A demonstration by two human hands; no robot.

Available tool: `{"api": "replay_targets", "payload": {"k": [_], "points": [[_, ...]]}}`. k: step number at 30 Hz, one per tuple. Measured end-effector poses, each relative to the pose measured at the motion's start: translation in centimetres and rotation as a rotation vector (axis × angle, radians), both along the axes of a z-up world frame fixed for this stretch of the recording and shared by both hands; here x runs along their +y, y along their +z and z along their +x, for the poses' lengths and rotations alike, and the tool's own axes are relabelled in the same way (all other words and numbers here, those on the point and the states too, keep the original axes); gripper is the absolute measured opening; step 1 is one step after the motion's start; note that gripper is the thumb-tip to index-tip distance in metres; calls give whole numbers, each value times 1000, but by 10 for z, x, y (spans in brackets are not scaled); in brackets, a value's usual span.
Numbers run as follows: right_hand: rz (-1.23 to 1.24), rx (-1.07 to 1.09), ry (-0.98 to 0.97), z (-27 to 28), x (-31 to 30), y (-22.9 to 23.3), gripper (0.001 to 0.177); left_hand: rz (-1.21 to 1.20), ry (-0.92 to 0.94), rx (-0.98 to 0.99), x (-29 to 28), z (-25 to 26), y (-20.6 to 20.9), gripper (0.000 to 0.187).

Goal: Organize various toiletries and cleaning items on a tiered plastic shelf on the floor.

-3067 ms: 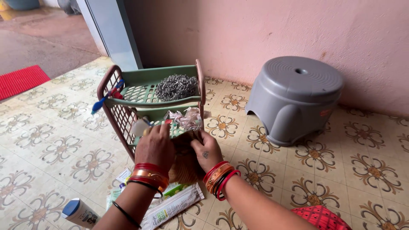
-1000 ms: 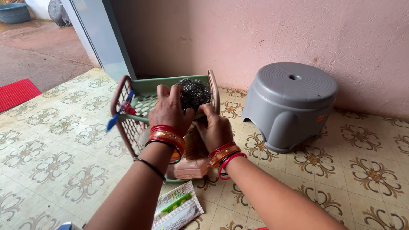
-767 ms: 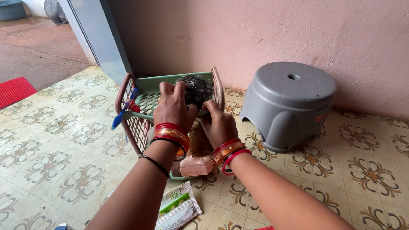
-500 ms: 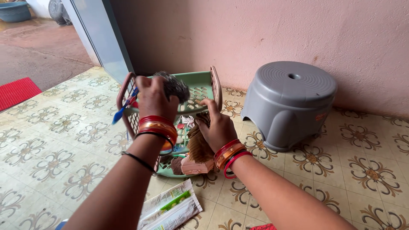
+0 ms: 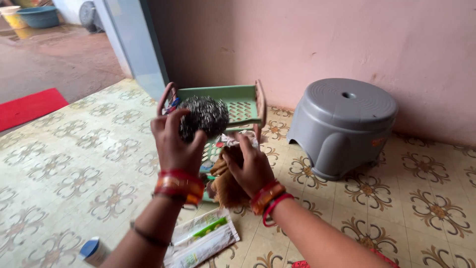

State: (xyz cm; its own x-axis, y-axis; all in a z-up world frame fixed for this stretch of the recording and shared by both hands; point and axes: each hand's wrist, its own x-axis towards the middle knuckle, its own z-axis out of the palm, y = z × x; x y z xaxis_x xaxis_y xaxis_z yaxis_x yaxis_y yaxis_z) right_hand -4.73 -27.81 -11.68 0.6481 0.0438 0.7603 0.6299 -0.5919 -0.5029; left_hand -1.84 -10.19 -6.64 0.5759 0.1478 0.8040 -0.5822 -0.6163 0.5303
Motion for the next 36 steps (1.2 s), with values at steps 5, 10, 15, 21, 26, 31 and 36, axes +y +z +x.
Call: {"api": "replay_targets", "payload": {"k": [5, 10, 15, 21, 26, 31, 36], "points": [[89, 164, 75, -31, 28, -35, 36, -89, 27, 132, 34, -63, -44, 46], [107, 294, 115, -50, 53, -71, 28, -154, 132, 390, 83, -89, -102, 48], [292, 606, 173, -54, 71, -105, 20, -193, 274, 659, 129, -86, -173, 48], [709, 751, 317, -36, 92, -191, 24, -269, 395, 956, 160, -75, -229, 59], [890, 778, 379, -31, 118, -238, 26, -276, 424, 1117, 182, -67, -234, 65], [1019, 865, 347, -31, 138, -248, 28, -212, 438, 1034, 191, -58, -258, 69], [1147, 884, 312, -30, 140, -267, 37, -200, 466, 999, 196, -41, -284, 73]]}}
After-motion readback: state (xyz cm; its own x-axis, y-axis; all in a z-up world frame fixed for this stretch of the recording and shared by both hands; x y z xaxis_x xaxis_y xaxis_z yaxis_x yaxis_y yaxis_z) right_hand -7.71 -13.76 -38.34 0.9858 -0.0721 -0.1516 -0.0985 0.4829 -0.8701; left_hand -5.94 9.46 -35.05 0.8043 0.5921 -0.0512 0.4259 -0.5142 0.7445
